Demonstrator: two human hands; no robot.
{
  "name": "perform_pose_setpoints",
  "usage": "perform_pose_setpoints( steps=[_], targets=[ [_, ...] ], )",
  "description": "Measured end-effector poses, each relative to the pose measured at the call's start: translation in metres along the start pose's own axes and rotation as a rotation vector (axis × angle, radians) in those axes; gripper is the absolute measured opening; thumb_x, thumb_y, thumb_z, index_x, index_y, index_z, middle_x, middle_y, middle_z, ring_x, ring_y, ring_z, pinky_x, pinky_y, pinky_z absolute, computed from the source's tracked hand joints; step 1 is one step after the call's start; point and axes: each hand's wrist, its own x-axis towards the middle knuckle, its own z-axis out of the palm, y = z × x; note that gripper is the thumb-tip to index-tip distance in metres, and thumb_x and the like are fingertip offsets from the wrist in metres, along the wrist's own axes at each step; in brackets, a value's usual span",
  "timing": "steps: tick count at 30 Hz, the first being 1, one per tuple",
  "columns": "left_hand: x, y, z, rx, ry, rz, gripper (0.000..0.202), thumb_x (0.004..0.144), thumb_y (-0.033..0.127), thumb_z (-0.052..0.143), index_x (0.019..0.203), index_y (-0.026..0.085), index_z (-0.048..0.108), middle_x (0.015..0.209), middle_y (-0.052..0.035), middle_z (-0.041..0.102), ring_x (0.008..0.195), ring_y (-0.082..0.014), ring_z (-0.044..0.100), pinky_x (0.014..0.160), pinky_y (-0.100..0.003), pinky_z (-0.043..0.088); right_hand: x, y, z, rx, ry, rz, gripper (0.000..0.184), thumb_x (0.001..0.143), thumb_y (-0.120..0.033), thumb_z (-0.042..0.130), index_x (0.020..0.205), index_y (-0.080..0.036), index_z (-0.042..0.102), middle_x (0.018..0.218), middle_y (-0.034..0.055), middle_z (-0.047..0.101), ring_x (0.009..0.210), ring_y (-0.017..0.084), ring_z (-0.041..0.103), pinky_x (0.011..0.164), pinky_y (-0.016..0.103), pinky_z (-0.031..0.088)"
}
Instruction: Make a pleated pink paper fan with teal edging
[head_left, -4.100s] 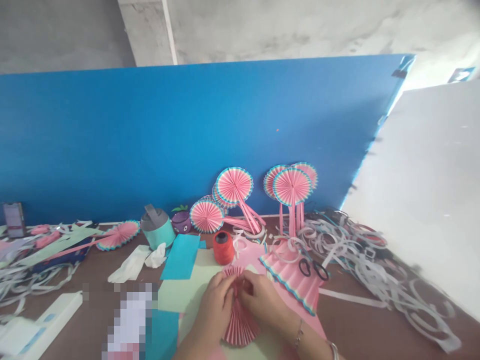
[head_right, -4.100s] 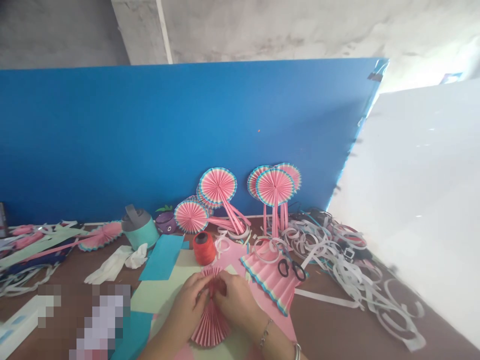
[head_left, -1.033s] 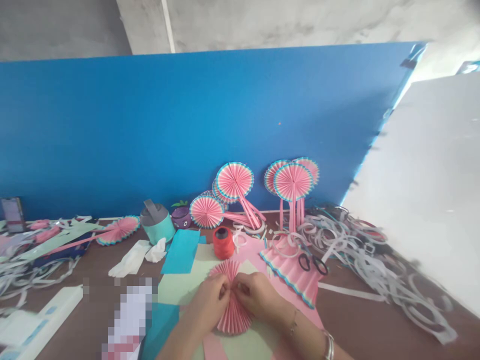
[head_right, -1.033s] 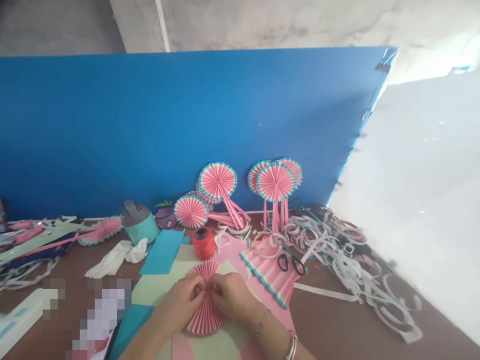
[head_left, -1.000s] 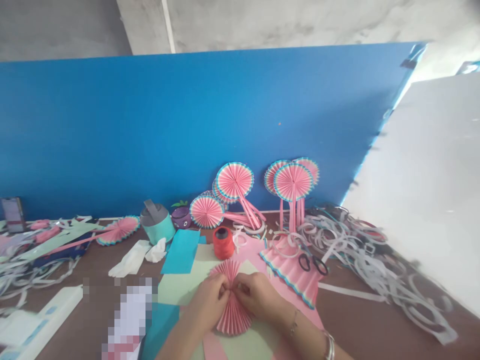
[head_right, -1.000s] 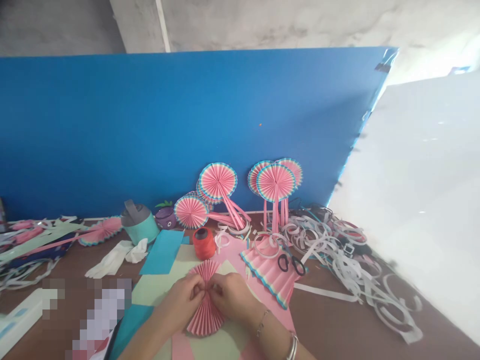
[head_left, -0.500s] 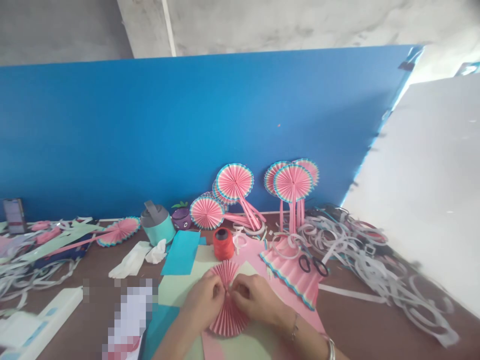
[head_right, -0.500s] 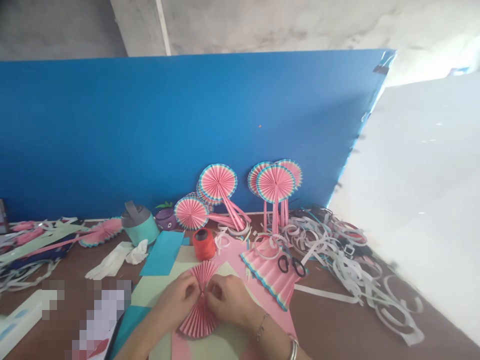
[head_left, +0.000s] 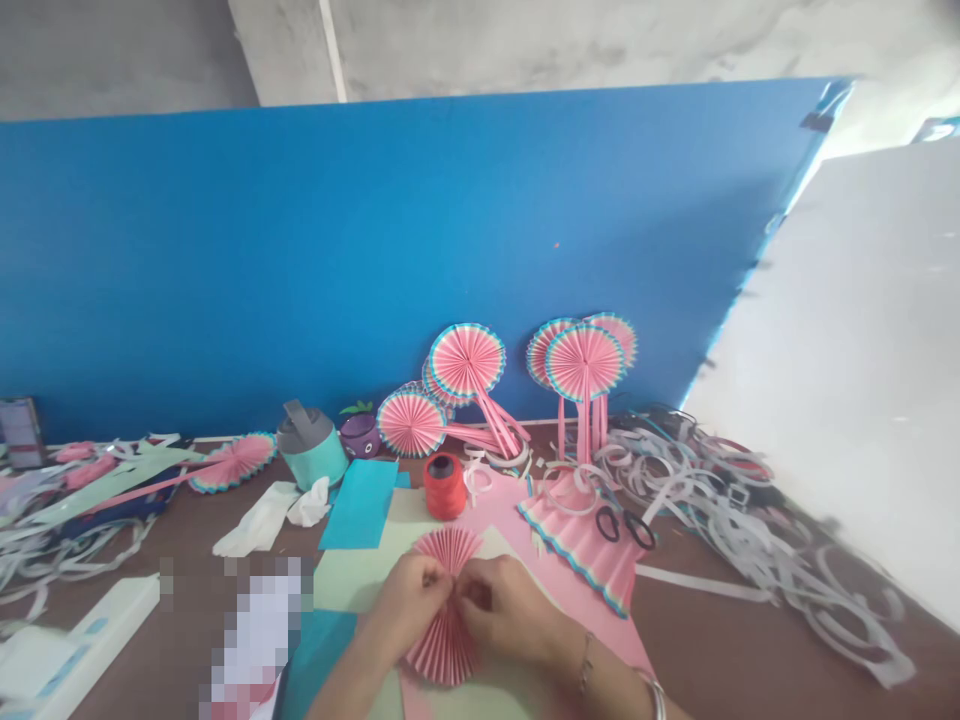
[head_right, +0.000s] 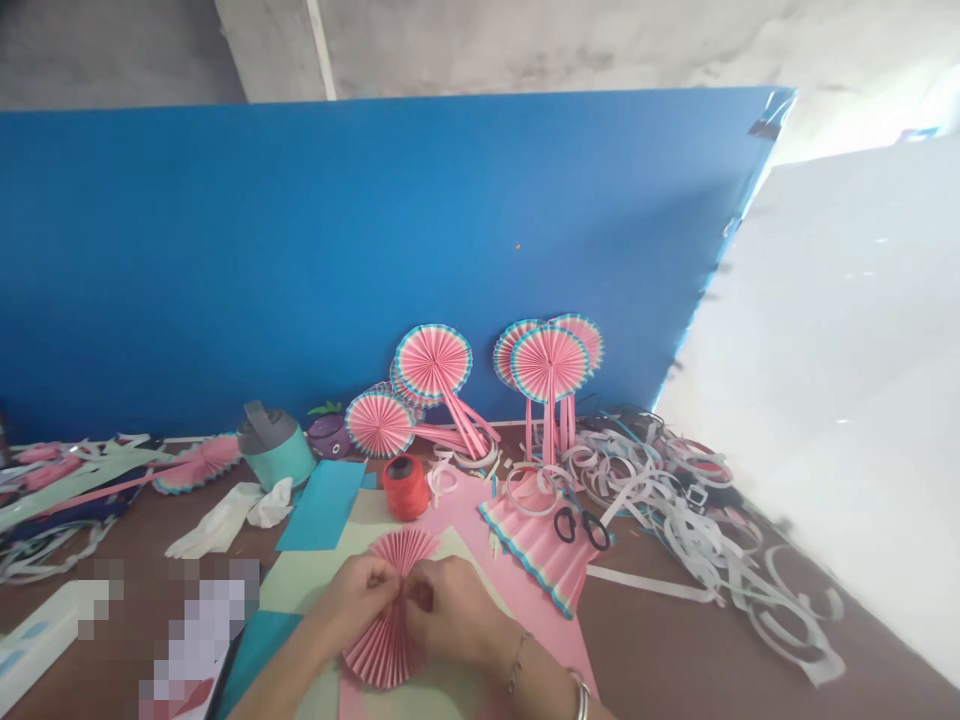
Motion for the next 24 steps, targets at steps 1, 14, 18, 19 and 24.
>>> perform_pose_setpoints(
  steps=[1,14,18,19,24],
  targets=[
    [-0.0003,0.0008,0.0000,0.030,0.003,0.012,0.021,0.069,0.021,0.042,0.048,0.020,0.040,0.049,0.0040,0.040,0.054,-0.0129,0.042,0.052,-0.025,0.027,0.0008,0.0017,0.0008,0.061,0.003,0.037,0.014,0.069,-0.014,0.048,0.071,-0.016,0.062,0.058,-0.0025,0.057,0.054,0.009,0.047,0.050,0.019,0.029],
    [-0.0044,0.0047,-0.0033,0.225,0.034,0.106,0.019,0.068,0.019,0.049,0.061,0.018,0.067,0.067,-0.0023,0.067,0.068,-0.0167,0.058,0.064,-0.025,0.037,0.0062,0.0096,0.0043,0.334,0.043,0.069,0.011,0.077,-0.016,0.048,0.073,-0.015,0.059,0.067,-0.0011,0.059,0.065,0.011,0.051,0.057,0.020,0.036],
    [-0.0049,0.0064,-0.0001,0.206,0.086,0.083,0.016,0.065,0.017,0.050,0.061,0.018,0.066,0.068,-0.0024,0.066,0.070,-0.0174,0.058,0.064,-0.026,0.038,0.0066,0.0087,0.0030,0.287,0.050,0.072,0.012,0.076,-0.014,0.047,0.072,-0.015,0.059,0.068,-0.0008,0.059,0.066,0.011,0.052,0.058,0.020,0.036],
    [-0.0056,0.0075,0.0005,0.195,0.090,0.070,0.015,0.065,0.017,0.051,0.060,0.018,0.065,0.067,-0.0022,0.066,0.069,-0.0174,0.058,0.064,-0.026,0.038,0.0067,0.0081,0.0023,0.276,0.049,0.069,0.013,0.076,-0.014,0.047,0.072,-0.015,0.059,0.068,-0.0008,0.059,0.066,0.011,0.052,0.058,0.020,0.036],
    [-0.0075,0.0106,0.0017,0.146,0.103,0.010,0.013,0.065,0.016,0.053,0.059,0.017,0.065,0.064,-0.0016,0.066,0.066,-0.0173,0.060,0.062,-0.026,0.038,0.0064,0.0056,-0.0005,0.238,0.043,0.055,0.012,0.076,-0.014,0.047,0.073,-0.015,0.059,0.068,-0.0010,0.060,0.065,0.011,0.052,0.058,0.020,0.035]
  ],
)
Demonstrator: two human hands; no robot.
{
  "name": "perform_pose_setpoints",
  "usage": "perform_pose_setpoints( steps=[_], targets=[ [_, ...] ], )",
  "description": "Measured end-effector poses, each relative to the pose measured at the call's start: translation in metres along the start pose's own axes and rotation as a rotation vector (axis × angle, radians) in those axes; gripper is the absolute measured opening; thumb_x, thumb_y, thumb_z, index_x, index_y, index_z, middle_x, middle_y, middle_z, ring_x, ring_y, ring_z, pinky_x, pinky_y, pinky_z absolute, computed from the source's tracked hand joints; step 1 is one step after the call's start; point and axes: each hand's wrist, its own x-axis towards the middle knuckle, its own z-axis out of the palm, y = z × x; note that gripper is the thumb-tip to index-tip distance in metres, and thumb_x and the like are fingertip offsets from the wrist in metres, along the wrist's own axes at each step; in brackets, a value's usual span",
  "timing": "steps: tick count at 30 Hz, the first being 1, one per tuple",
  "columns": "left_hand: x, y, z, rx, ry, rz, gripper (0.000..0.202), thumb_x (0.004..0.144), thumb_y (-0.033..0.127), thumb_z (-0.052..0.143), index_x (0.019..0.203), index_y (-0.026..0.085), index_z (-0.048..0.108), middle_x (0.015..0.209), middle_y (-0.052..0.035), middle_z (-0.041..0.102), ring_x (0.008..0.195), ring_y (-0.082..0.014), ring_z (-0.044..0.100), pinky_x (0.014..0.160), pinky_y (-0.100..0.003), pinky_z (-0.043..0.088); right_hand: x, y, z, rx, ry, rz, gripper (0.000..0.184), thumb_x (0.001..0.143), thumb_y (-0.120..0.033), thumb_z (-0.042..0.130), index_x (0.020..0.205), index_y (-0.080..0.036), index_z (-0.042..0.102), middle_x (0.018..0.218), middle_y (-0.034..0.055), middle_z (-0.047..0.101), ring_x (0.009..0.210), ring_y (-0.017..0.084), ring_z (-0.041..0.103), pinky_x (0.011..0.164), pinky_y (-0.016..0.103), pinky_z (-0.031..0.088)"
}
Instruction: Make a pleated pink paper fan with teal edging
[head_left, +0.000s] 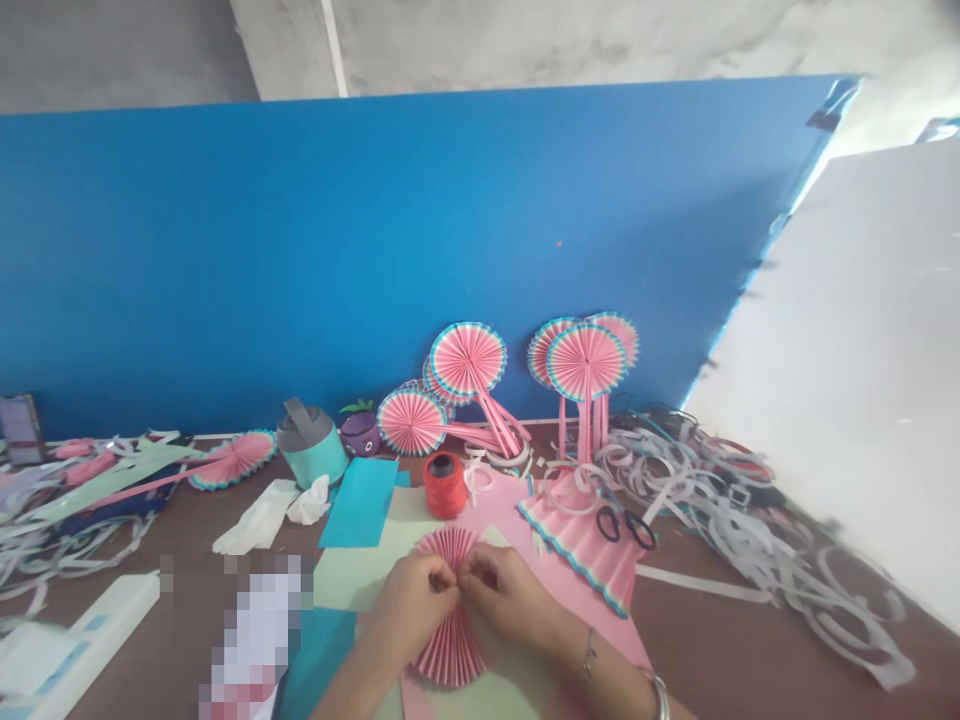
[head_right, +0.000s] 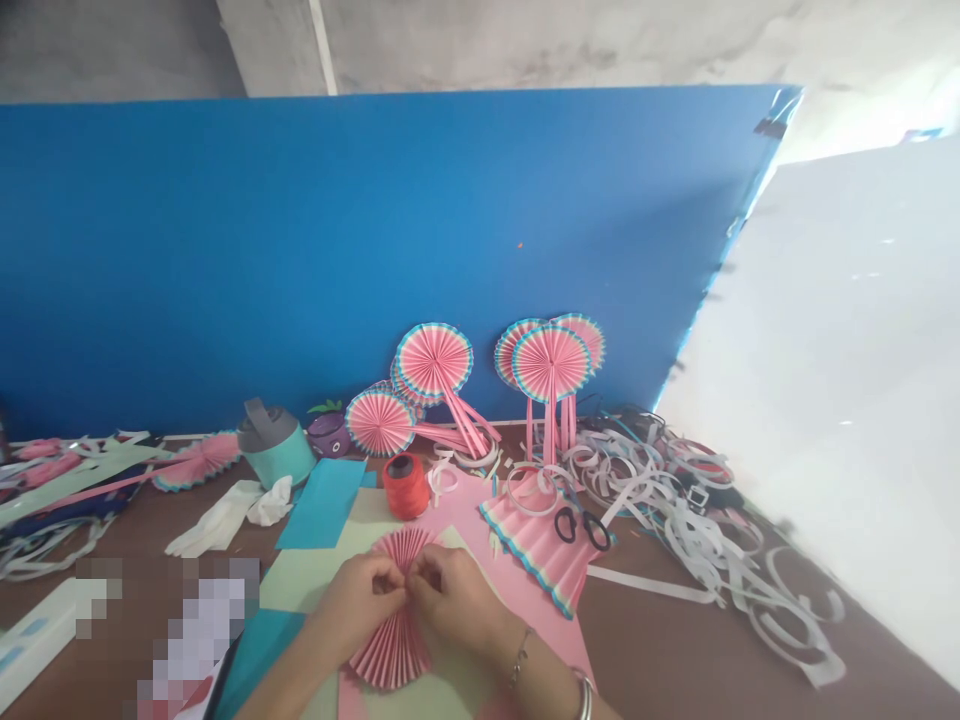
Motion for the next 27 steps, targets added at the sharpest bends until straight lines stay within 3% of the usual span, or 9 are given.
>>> perform_pose_setpoints(
  steps=[11,17,20,27],
  targets=[
    [0.005,-0.010,0.001,-0.055,0.017,-0.032,0.006,0.061,0.016,0.056,0.056,0.017,0.060,0.061,-0.0010,0.064,0.064,-0.0170,0.059,0.059,-0.026,0.040,-0.003,-0.008,-0.003,-0.126,-0.005,0.028,0.013,0.077,-0.016,0.047,0.071,-0.016,0.058,0.063,-0.0022,0.058,0.059,0.010,0.048,0.053,0.019,0.031],
    [0.007,-0.012,-0.004,-0.300,-0.113,-0.101,0.008,0.061,0.022,0.056,0.056,0.018,0.052,0.046,0.0021,0.056,0.047,-0.0139,0.054,0.047,-0.024,0.038,-0.006,-0.009,-0.003,-0.221,0.014,-0.006,0.015,0.076,-0.015,0.045,0.068,-0.016,0.058,0.059,-0.0032,0.056,0.055,0.009,0.045,0.051,0.020,0.028],
    [0.006,-0.012,-0.009,-0.365,-0.146,-0.143,0.009,0.061,0.024,0.055,0.058,0.018,0.050,0.048,0.0024,0.056,0.047,-0.0136,0.055,0.046,-0.023,0.039,-0.007,-0.007,-0.004,-0.297,0.046,-0.040,0.017,0.078,-0.016,0.044,0.065,-0.017,0.056,0.057,-0.0034,0.054,0.053,0.008,0.041,0.050,0.020,0.025],
    [0.009,-0.021,-0.011,-0.249,-0.095,-0.063,0.008,0.063,0.018,0.047,0.055,0.019,0.047,0.052,0.0030,0.052,0.051,-0.0127,0.054,0.050,-0.023,0.038,-0.005,-0.003,-0.008,-0.432,0.024,-0.107,0.020,0.079,-0.014,0.044,0.063,-0.016,0.056,0.055,-0.0018,0.054,0.052,0.009,0.041,0.050,0.022,0.023]
  ],
)
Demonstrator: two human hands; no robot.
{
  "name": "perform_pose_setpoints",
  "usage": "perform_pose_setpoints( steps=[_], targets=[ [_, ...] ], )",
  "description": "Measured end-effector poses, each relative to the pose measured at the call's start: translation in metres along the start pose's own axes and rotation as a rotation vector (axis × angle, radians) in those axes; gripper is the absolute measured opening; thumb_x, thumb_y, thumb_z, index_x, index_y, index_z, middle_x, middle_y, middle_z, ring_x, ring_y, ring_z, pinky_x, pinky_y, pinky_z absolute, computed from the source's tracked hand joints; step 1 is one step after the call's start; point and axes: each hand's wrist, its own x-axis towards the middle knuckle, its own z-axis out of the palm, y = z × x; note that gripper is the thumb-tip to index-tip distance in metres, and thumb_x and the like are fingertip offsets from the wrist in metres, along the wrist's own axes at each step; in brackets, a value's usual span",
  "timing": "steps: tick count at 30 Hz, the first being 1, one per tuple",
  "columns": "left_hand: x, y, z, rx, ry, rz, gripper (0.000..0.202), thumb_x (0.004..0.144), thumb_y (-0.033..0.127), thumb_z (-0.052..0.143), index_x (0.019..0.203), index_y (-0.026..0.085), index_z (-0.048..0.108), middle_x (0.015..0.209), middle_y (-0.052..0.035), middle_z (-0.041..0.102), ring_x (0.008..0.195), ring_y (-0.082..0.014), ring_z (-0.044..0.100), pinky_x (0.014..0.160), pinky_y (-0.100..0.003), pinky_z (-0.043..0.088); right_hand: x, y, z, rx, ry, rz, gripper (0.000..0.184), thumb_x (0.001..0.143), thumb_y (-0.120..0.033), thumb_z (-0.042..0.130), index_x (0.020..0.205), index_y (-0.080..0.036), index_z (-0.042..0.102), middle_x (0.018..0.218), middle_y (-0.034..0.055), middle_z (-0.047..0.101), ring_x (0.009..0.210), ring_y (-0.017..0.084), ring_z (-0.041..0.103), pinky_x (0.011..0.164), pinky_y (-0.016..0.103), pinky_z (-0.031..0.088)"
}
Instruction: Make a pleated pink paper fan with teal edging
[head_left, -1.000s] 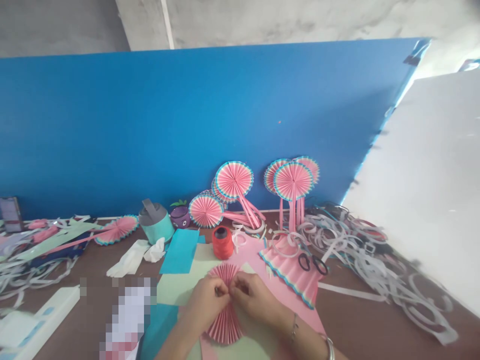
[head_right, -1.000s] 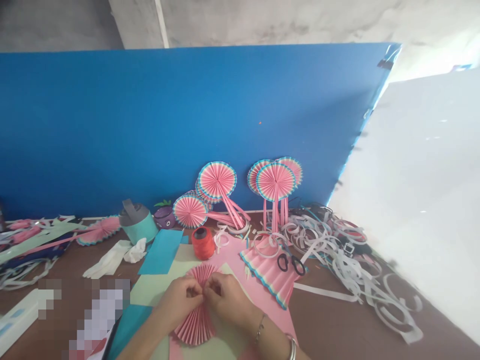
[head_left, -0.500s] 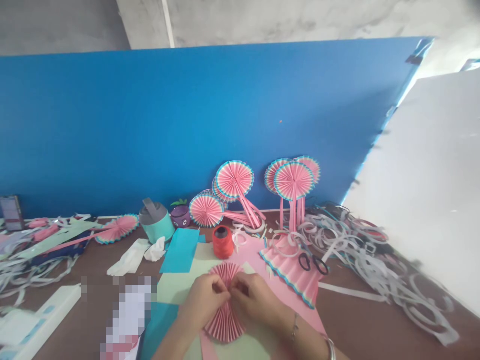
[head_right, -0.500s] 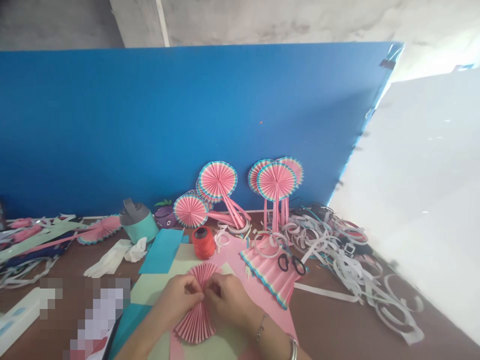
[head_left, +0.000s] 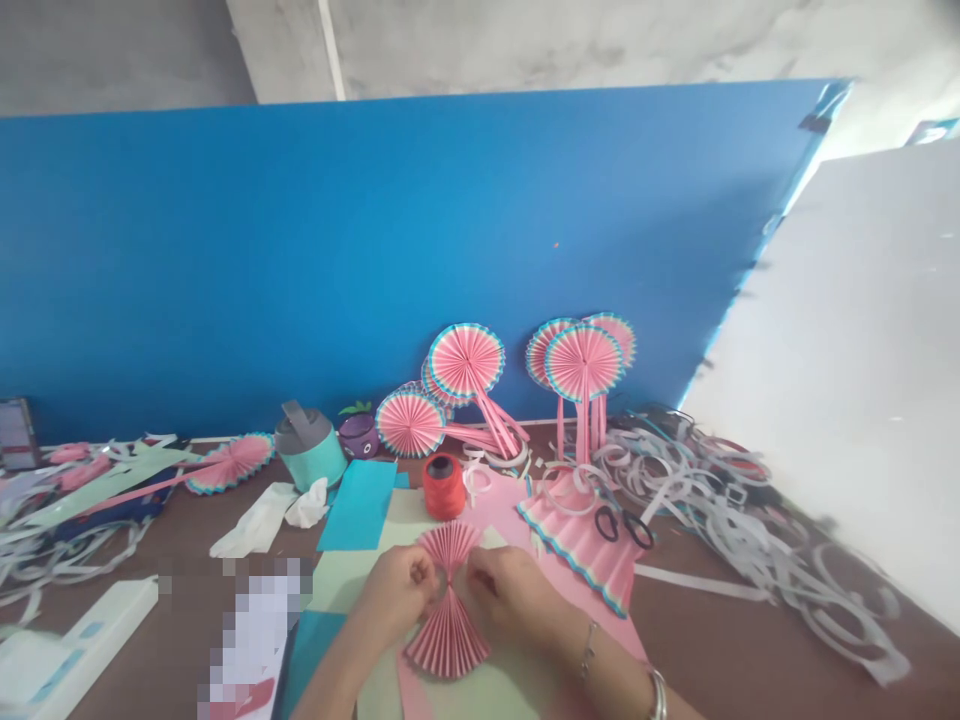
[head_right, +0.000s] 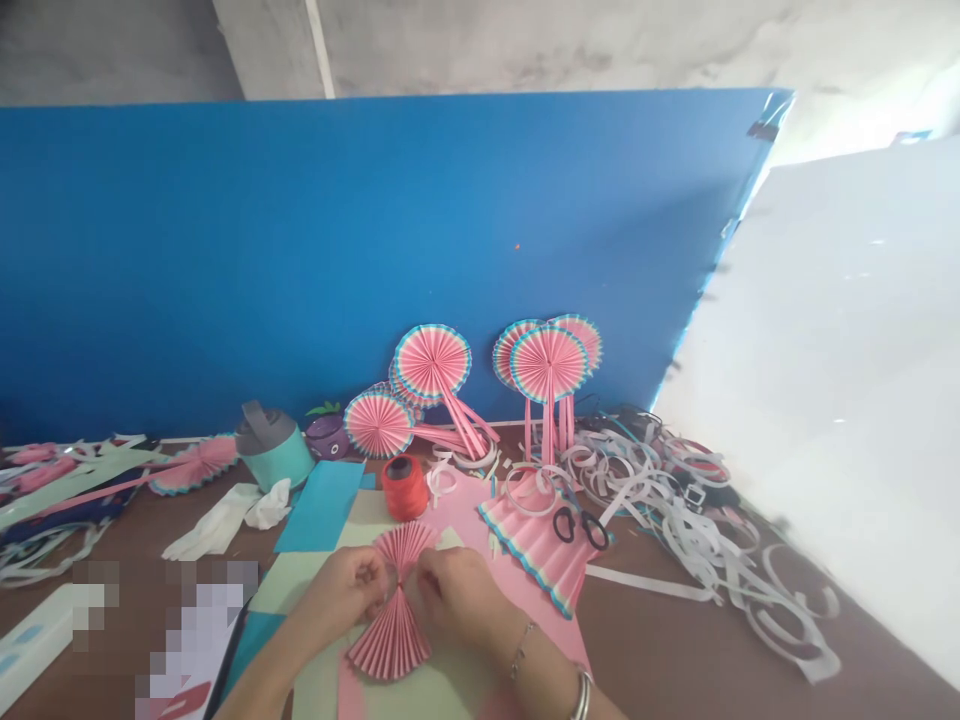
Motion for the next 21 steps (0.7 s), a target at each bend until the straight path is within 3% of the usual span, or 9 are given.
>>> perform_pose_setpoints(
  steps=[2,5,6,8,9,12,14,18,21],
  targets=[
    [0.001,-0.001,0.001,0.056,0.002,0.044,0.008,0.062,0.015,0.046,0.056,0.019,0.047,0.052,0.0034,0.051,0.051,-0.0125,0.052,0.051,-0.023,0.037,0.003,0.001,-0.004,0.007,0.012,-0.029,0.018,0.078,-0.015,0.046,0.066,-0.017,0.059,0.062,-0.0004,0.058,0.056,0.010,0.047,0.052,0.021,0.027],
    [0.000,0.000,0.003,0.082,-0.024,0.062,0.008,0.065,0.018,0.047,0.057,0.020,0.046,0.052,0.0042,0.050,0.051,-0.0127,0.051,0.051,-0.023,0.036,0.010,0.009,-0.022,0.013,0.131,-0.053,0.015,0.079,-0.021,0.050,0.085,-0.018,0.064,0.091,0.0047,0.064,0.071,0.013,0.055,0.062,0.021,0.036],
    [0.000,0.001,0.004,0.080,-0.030,0.058,0.008,0.066,0.020,0.048,0.058,0.020,0.046,0.052,0.0042,0.050,0.052,-0.0130,0.052,0.051,-0.023,0.036,0.012,0.014,-0.032,-0.018,0.234,0.021,0.019,0.080,-0.022,0.048,0.091,-0.018,0.063,0.094,0.0062,0.064,0.070,0.013,0.056,0.063,0.022,0.038],
    [-0.001,0.003,0.005,0.093,-0.018,0.061,0.009,0.068,0.022,0.049,0.059,0.020,0.048,0.054,0.0036,0.052,0.055,-0.0140,0.053,0.053,-0.023,0.037,0.013,0.028,-0.057,-0.171,0.421,0.301,0.022,0.084,-0.020,0.041,0.089,-0.017,0.062,0.090,0.0076,0.065,0.072,0.016,0.058,0.065,0.024,0.039],
    [-0.001,0.004,0.005,0.114,-0.003,0.068,0.009,0.068,0.023,0.050,0.060,0.020,0.049,0.056,0.0030,0.053,0.057,-0.0146,0.054,0.054,-0.024,0.037,0.011,0.036,-0.071,-0.276,0.427,0.417,0.022,0.084,-0.019,0.041,0.087,-0.016,0.062,0.088,0.0089,0.066,0.077,0.018,0.060,0.067,0.026,0.039],
    [-0.003,0.009,0.004,0.206,0.038,0.090,0.009,0.068,0.023,0.051,0.061,0.019,0.053,0.062,0.0008,0.059,0.063,-0.0164,0.056,0.059,-0.025,0.037,-0.002,0.058,-0.107,-0.518,0.246,0.702,0.023,0.079,-0.012,0.042,0.087,-0.015,0.064,0.090,0.0146,0.068,0.086,0.024,0.063,0.070,0.029,0.040],
    [-0.005,0.012,0.004,0.250,0.051,0.109,0.008,0.069,0.022,0.051,0.063,0.019,0.056,0.067,-0.0005,0.062,0.068,-0.0171,0.057,0.062,-0.025,0.037,-0.010,0.068,-0.122,-0.558,0.139,0.820,0.026,0.076,-0.014,0.045,0.092,-0.013,0.065,0.096,0.0180,0.068,0.091,0.028,0.064,0.070,0.031,0.042],
    [-0.008,0.014,0.006,0.270,0.078,0.137,0.008,0.071,0.020,0.050,0.066,0.019,0.057,0.071,-0.0007,0.064,0.069,-0.0165,0.057,0.063,-0.025,0.036,-0.015,0.072,-0.129,-0.546,0.059,0.890,0.034,0.079,-0.024,0.046,0.104,-0.010,0.064,0.104,0.0213,0.067,0.100,0.032,0.063,0.074,0.036,0.045],
    [-0.009,0.013,0.009,0.268,0.089,0.138,0.005,0.071,0.022,0.053,0.073,0.020,0.057,0.072,0.0000,0.063,0.069,-0.0160,0.056,0.062,-0.024,0.036,-0.014,0.069,-0.130,-0.557,0.048,0.913,0.036,0.079,-0.023,0.046,0.107,-0.011,0.063,0.109,0.0205,0.066,0.103,0.032,0.062,0.077,0.037,0.046]
  ],
)
